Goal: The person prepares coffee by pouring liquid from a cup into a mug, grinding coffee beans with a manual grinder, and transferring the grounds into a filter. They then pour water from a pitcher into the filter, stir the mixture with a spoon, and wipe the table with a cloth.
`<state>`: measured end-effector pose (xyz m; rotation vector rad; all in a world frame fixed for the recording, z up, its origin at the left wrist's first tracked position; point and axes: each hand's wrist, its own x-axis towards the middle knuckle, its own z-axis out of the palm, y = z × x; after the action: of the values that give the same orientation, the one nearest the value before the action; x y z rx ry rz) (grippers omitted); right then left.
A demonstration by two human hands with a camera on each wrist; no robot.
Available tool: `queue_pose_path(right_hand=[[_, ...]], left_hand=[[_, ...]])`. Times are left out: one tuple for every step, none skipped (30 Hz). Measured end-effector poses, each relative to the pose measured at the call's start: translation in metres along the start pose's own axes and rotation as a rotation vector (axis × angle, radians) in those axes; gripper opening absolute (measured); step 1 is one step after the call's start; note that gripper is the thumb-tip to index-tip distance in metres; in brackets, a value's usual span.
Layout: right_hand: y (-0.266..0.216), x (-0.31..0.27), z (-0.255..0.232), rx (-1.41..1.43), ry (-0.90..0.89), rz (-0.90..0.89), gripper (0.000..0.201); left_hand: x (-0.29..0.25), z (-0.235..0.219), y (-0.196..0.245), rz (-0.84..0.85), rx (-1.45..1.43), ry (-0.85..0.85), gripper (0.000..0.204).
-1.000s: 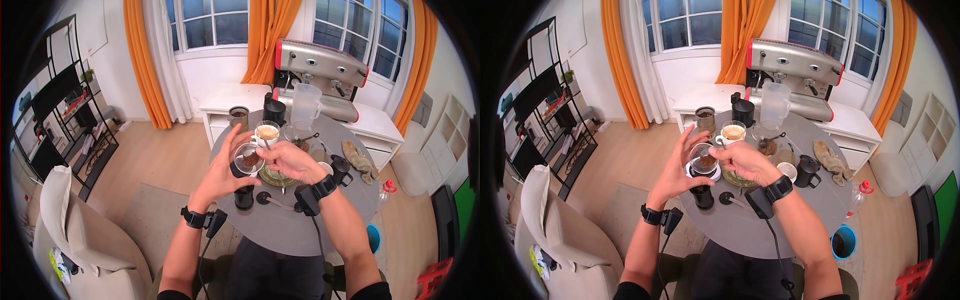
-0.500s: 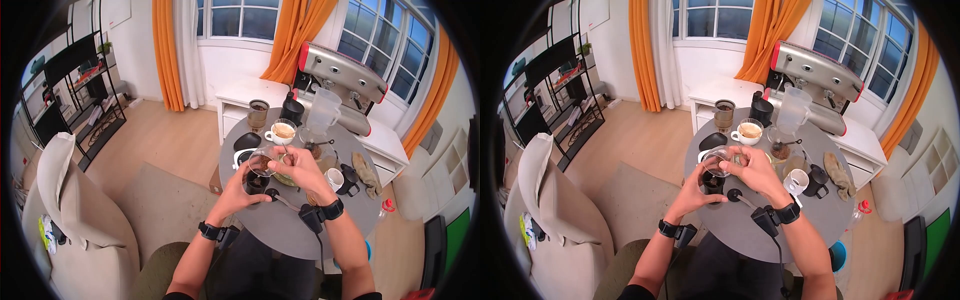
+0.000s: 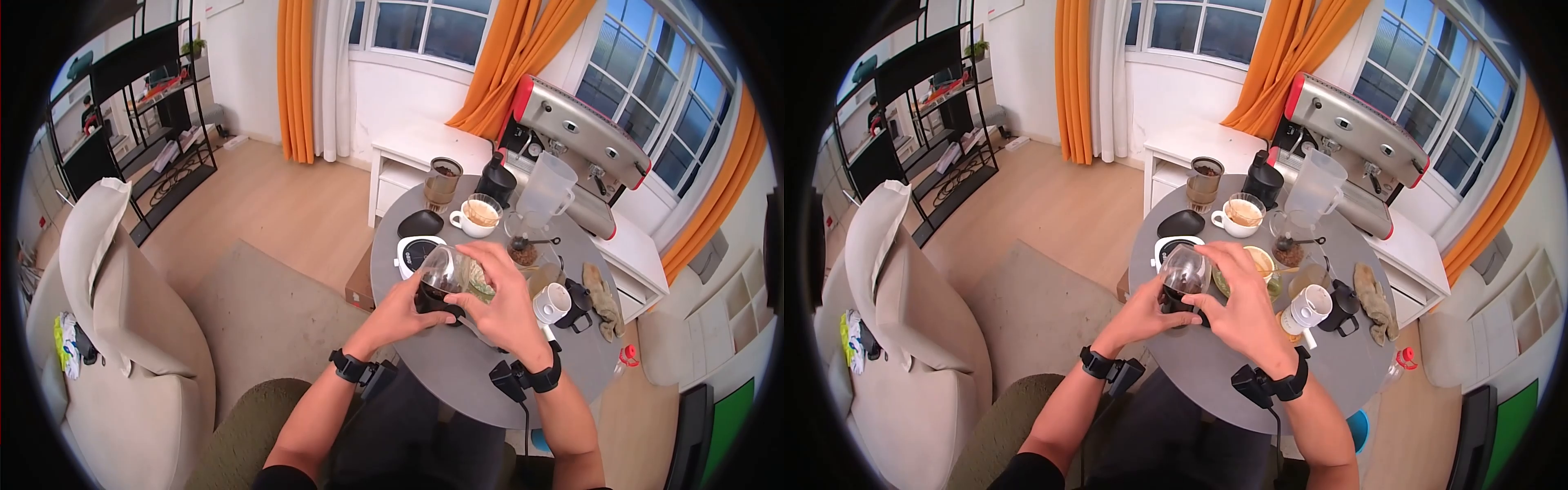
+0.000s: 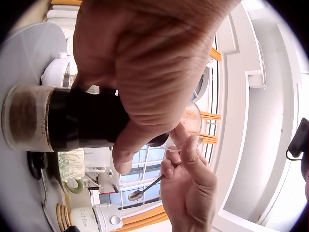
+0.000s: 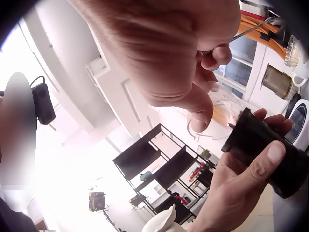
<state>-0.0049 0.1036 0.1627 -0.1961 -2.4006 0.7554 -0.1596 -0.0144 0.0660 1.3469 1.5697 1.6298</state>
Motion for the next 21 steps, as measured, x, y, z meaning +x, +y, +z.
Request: queue_pose_path(right_hand=[[-0.002,-0.001,0.0,-0.001,-0.007,-0.016,0.063],[-0.004,-0.002,0.0,-0.002,-0.014,-0.032,0.064],[-0.005,-0.003,0.0,-0.003,-0.021,-0.048,0.064],[-0.006,-0.003,0.001,-0.001,-0.014,-0.058,0.064],[-0.006,-0.004,0.001,0.001,-0.007,-0.069,0.065],[-0.006,-0.004,0.002,0.003,0.0,-0.081,0.065],[-0.005,-0.004,0.002,0.003,0.008,-0.082,0.065],[-0.004,-0.004,0.003,0.003,0.015,-0.083,0.065],[-0.003,-0.005,0.003,0.003,0.022,-0.084,0.065],[-0.003,-0.005,0.002,0.021,0.041,-0.05,0.065],[-0.004,-0.005,0.001,0.039,0.06,-0.016,0.065],[-0.005,-0.005,0.0,0.055,0.08,0.017,0.065],[-0.005,-0.003,-0.002,0.043,0.08,0.028,0.065],[-0.004,-0.001,-0.005,0.031,0.08,0.041,0.064],[-0.003,-0.001,-0.007,0.019,0.08,0.053,0.064],[-0.002,-0.002,-0.008,-0.002,0.088,0.029,0.065],[0.001,-0.004,-0.008,-0.023,0.097,0.004,0.066],[0.003,-0.004,-0.008,-0.044,0.104,-0.021,0.066],[0.002,-0.004,-0.008,-0.008,0.099,0.035,0.062],[-0.001,-0.003,-0.008,0.028,0.095,0.092,0.059],[-0.002,-0.003,-0.009,0.065,0.092,0.15,0.056]], left_hand=[[0.001,-0.001,0.0,-0.004,-0.002,-0.006,0.074],[0.001,-0.001,0.0,-0.007,-0.004,-0.013,0.074],[0.001,0.0,0.0,-0.005,-0.015,-0.011,0.074],[0.001,0.0,0.0,-0.003,-0.025,-0.009,0.074],[0.001,0.001,-0.001,0.0,-0.035,-0.007,0.073],[0.001,0.0,-0.002,0.007,-0.027,-0.012,0.074],[0.002,0.0,-0.004,0.015,-0.019,-0.017,0.074],[0.002,0.0,-0.005,0.022,-0.012,-0.021,0.074],[0.001,0.001,-0.005,0.028,-0.023,-0.016,0.074],[0.001,0.001,-0.004,0.035,-0.034,-0.011,0.074],[0.001,0.001,-0.003,0.042,-0.044,-0.008,0.074],[0.001,0.001,-0.004,0.031,0.011,-0.017,0.076],[0.0,0.0,-0.007,0.02,0.067,-0.026,0.078],[0.0,-0.001,-0.011,0.009,0.122,-0.036,0.08],[-0.002,0.002,-0.017,0.036,0.108,-0.018,0.077],[-0.004,0.004,-0.024,0.064,0.094,0.0,0.073],[-0.005,0.007,-0.029,0.093,0.08,0.019,0.07],[-0.007,0.008,-0.034,0.082,0.077,0.026,0.069],[-0.009,0.008,-0.036,0.07,0.074,0.032,0.068],[-0.011,0.009,-0.037,0.058,0.071,0.038,0.067],[-0.012,0.01,-0.039,0.064,0.064,0.043,0.067]])
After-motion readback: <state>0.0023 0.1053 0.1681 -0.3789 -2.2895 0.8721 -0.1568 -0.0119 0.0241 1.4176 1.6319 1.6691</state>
